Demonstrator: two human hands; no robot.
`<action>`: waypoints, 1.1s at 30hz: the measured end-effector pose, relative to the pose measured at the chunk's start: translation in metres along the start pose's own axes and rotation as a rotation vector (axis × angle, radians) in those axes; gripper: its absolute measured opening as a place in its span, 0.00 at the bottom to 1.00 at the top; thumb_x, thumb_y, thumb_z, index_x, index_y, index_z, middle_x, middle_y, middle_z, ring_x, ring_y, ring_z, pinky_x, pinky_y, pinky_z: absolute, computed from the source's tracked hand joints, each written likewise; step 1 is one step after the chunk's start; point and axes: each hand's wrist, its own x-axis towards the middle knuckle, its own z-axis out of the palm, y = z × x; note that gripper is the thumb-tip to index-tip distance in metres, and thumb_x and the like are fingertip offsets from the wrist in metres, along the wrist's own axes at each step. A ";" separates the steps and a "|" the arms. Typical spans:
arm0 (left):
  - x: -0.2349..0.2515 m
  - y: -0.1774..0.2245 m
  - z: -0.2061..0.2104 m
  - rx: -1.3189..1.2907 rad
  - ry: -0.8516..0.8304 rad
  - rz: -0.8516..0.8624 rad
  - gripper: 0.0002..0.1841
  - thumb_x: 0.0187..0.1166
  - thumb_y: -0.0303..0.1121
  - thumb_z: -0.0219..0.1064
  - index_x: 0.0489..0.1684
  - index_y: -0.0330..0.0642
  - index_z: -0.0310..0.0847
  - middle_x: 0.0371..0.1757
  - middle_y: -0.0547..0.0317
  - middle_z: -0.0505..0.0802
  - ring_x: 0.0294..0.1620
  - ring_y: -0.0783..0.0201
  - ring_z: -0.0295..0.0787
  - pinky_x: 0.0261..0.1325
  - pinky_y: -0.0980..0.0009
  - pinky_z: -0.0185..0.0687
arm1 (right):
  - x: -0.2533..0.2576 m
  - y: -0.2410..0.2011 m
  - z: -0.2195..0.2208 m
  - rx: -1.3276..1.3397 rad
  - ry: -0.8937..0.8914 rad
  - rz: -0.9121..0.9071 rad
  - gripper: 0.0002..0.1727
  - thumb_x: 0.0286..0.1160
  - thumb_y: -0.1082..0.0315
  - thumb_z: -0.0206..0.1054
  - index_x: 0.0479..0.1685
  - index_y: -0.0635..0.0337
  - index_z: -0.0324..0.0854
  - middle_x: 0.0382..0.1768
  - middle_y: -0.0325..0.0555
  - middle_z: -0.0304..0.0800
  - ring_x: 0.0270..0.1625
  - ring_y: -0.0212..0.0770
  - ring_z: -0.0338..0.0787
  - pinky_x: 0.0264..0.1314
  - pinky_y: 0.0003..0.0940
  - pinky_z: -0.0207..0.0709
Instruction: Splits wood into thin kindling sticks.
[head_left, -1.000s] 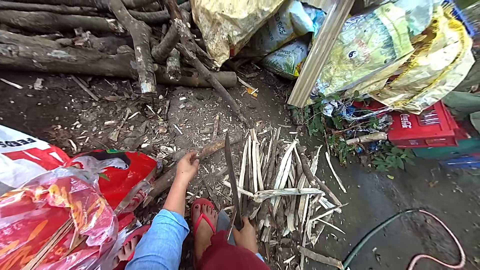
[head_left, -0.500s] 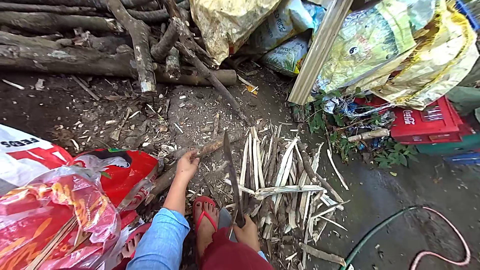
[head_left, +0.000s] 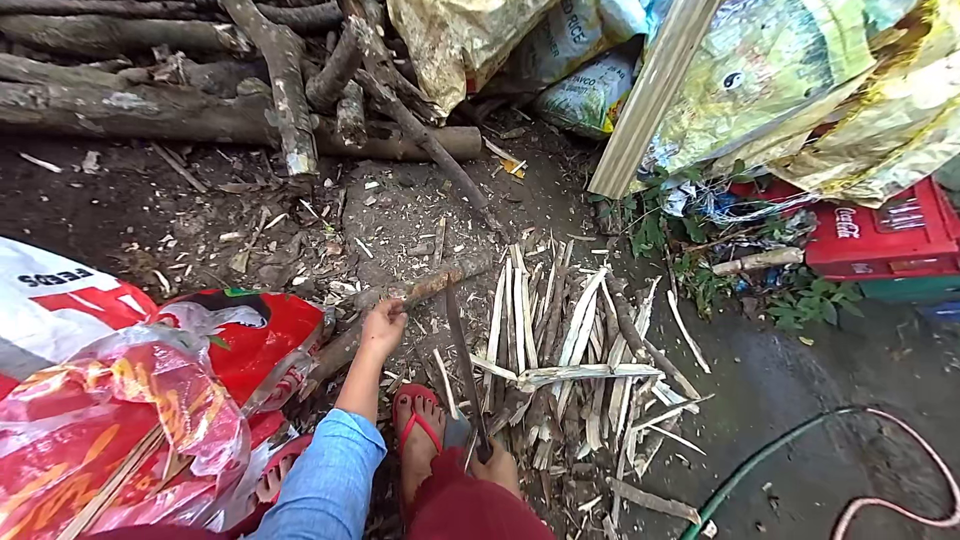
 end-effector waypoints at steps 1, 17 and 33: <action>0.002 -0.002 0.002 0.049 -0.026 -0.017 0.20 0.87 0.26 0.61 0.76 0.30 0.75 0.71 0.38 0.87 0.71 0.51 0.86 0.77 0.57 0.77 | -0.003 -0.004 -0.003 0.020 0.028 -0.003 0.29 0.75 0.61 0.75 0.73 0.67 0.79 0.54 0.66 0.92 0.59 0.62 0.92 0.68 0.60 0.79; -0.041 -0.051 0.129 0.980 -0.786 0.544 0.16 0.87 0.20 0.54 0.67 0.28 0.82 0.79 0.36 0.80 0.88 0.36 0.64 0.91 0.35 0.41 | -0.006 0.000 -0.008 0.363 0.148 -0.030 0.25 0.67 0.74 0.76 0.64 0.74 0.80 0.36 0.62 0.89 0.33 0.51 0.89 0.46 0.52 0.84; -0.005 -0.017 0.063 0.214 -0.108 0.283 0.16 0.86 0.24 0.61 0.66 0.25 0.82 0.65 0.33 0.90 0.69 0.44 0.87 0.80 0.54 0.74 | -0.034 -0.022 -0.013 0.251 0.155 -0.167 0.24 0.65 0.72 0.77 0.61 0.75 0.82 0.38 0.66 0.91 0.42 0.57 0.91 0.53 0.57 0.81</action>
